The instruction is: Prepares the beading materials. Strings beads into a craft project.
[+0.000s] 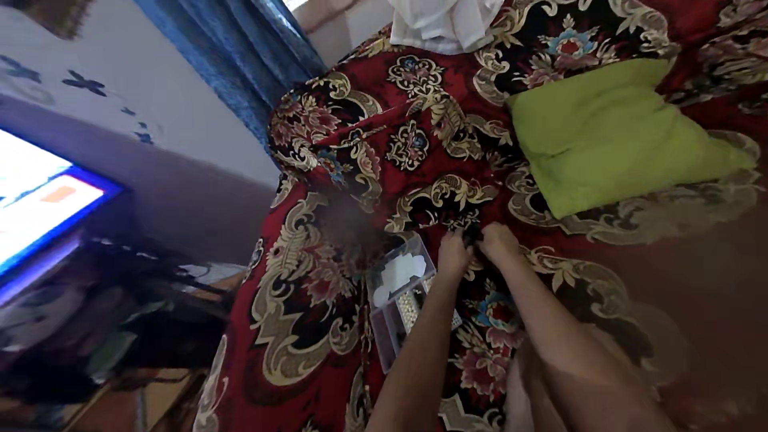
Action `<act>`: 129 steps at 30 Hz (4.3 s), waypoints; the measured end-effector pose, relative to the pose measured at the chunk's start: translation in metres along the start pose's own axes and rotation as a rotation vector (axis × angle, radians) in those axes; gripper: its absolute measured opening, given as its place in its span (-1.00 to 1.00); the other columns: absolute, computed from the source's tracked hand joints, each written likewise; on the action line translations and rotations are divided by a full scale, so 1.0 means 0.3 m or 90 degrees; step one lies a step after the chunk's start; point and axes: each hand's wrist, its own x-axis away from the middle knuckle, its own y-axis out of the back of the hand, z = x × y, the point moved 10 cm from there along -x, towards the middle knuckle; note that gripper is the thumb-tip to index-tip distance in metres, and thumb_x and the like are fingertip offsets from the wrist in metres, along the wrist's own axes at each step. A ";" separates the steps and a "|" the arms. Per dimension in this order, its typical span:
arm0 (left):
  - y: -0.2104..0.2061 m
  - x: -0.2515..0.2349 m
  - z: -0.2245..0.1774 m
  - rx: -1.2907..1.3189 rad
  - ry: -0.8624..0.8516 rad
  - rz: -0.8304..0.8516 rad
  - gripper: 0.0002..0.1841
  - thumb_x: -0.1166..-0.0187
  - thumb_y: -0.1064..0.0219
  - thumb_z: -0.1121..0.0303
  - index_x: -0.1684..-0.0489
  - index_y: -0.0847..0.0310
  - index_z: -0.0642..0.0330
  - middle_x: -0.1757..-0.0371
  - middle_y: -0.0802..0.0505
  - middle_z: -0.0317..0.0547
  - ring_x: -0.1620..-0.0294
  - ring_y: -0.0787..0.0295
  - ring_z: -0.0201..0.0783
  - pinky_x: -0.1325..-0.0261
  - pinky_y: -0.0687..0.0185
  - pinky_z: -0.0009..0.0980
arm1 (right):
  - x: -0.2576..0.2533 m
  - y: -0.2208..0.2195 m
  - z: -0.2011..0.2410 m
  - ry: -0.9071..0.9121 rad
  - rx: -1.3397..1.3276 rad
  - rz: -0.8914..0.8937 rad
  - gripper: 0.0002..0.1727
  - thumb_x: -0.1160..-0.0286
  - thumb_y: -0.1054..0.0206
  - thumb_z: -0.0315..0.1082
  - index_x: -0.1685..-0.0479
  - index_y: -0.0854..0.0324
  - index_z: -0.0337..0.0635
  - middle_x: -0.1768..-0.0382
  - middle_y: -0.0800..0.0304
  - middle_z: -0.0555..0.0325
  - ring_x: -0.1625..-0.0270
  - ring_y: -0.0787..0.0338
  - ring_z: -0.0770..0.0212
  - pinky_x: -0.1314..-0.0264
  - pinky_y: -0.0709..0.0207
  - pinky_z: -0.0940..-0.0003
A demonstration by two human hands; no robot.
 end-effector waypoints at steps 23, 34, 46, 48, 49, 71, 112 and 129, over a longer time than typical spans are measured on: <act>0.328 0.940 0.224 0.686 -0.187 -0.169 -0.46 -0.48 -0.50 0.06 -0.23 -0.54 0.30 0.07 -0.89 -0.17 0.30 -0.82 -0.41 0.23 -0.80 -0.44 | 0.521 -0.258 0.430 0.634 -0.178 0.412 -0.81 -0.60 -0.40 -0.31 0.19 -0.82 -0.28 0.43 -0.83 0.20 0.43 -0.68 0.46 0.23 -0.59 0.43; 0.089 0.963 0.287 0.292 -0.026 0.001 -0.55 -0.59 -0.44 0.30 -0.28 -0.60 0.53 -0.13 -0.81 0.37 -0.19 -0.80 0.14 -0.37 -0.63 0.06 | 0.624 -0.319 0.442 0.666 -0.071 0.344 -0.82 -0.57 -0.40 -0.36 0.15 -0.81 -0.33 0.39 -0.87 -0.03 0.34 -0.84 0.10 0.10 -0.72 0.01; 0.103 1.039 0.545 0.957 0.105 -0.278 -0.59 -0.62 -0.29 0.37 -0.39 -0.41 0.28 0.21 -0.80 -0.18 0.36 -0.76 -0.38 0.20 -0.75 -0.43 | 0.680 -0.438 0.458 0.546 -0.152 0.399 -0.80 -0.54 -0.43 -0.40 0.01 -0.75 -0.35 0.39 -0.85 0.05 0.53 -0.70 0.28 0.38 -0.63 0.27; 0.144 1.045 0.510 0.891 0.004 -0.269 -0.60 -0.54 -0.32 0.41 -0.32 -0.54 0.38 0.07 -0.86 -0.19 0.15 -0.81 -0.40 -0.06 -0.75 -0.38 | 0.673 -0.462 0.444 0.532 -0.140 0.452 -0.83 -0.49 -0.46 -0.41 0.08 -0.81 -0.33 0.35 -0.87 0.08 0.43 -0.75 0.30 0.26 -0.68 0.25; 0.169 1.052 0.478 0.811 -0.056 -0.256 -0.61 -0.53 -0.32 0.46 -0.31 -0.58 0.44 -0.02 -0.86 -0.15 0.03 -0.80 -0.42 -0.18 -0.72 -0.38 | 0.668 -0.470 0.437 0.548 -0.147 0.462 -0.84 -0.46 -0.47 -0.42 0.12 -0.82 -0.33 0.33 -0.88 0.10 0.35 -0.79 0.32 0.16 -0.72 0.26; 0.014 1.057 0.556 0.236 0.197 -0.059 -0.43 -0.56 -0.48 0.10 -0.32 -0.54 0.42 -0.07 -0.80 0.35 -0.14 -0.79 0.21 -0.27 -0.65 0.15 | 0.783 -0.474 0.487 0.789 0.045 0.315 -0.84 -0.53 -0.41 -0.44 0.16 -0.83 -0.37 0.18 -0.88 -0.24 0.06 -0.88 -0.22 -0.12 -0.67 -0.24; 0.142 1.069 0.615 0.788 0.089 -0.184 -0.79 -0.72 -0.15 0.23 -0.08 -0.45 0.16 0.29 -0.78 -0.24 0.57 -0.59 -0.50 0.51 -0.52 -0.58 | 0.726 -0.565 0.425 0.646 0.007 0.525 -0.83 -0.56 -0.43 -0.35 0.15 -0.84 -0.29 0.36 -0.90 0.01 0.39 -0.85 0.13 0.16 -0.74 0.06; 0.172 1.072 0.505 0.832 -0.093 -0.031 -0.80 -0.53 -0.34 0.12 0.08 -0.56 -0.05 0.33 -0.78 -0.41 0.55 -0.58 -0.59 0.53 -0.47 -0.65 | 0.682 -0.500 0.446 0.667 -0.104 0.391 -0.88 -0.44 -0.45 -0.42 0.20 -0.83 -0.28 0.39 -0.88 0.04 0.36 -0.85 0.15 0.15 -0.75 0.02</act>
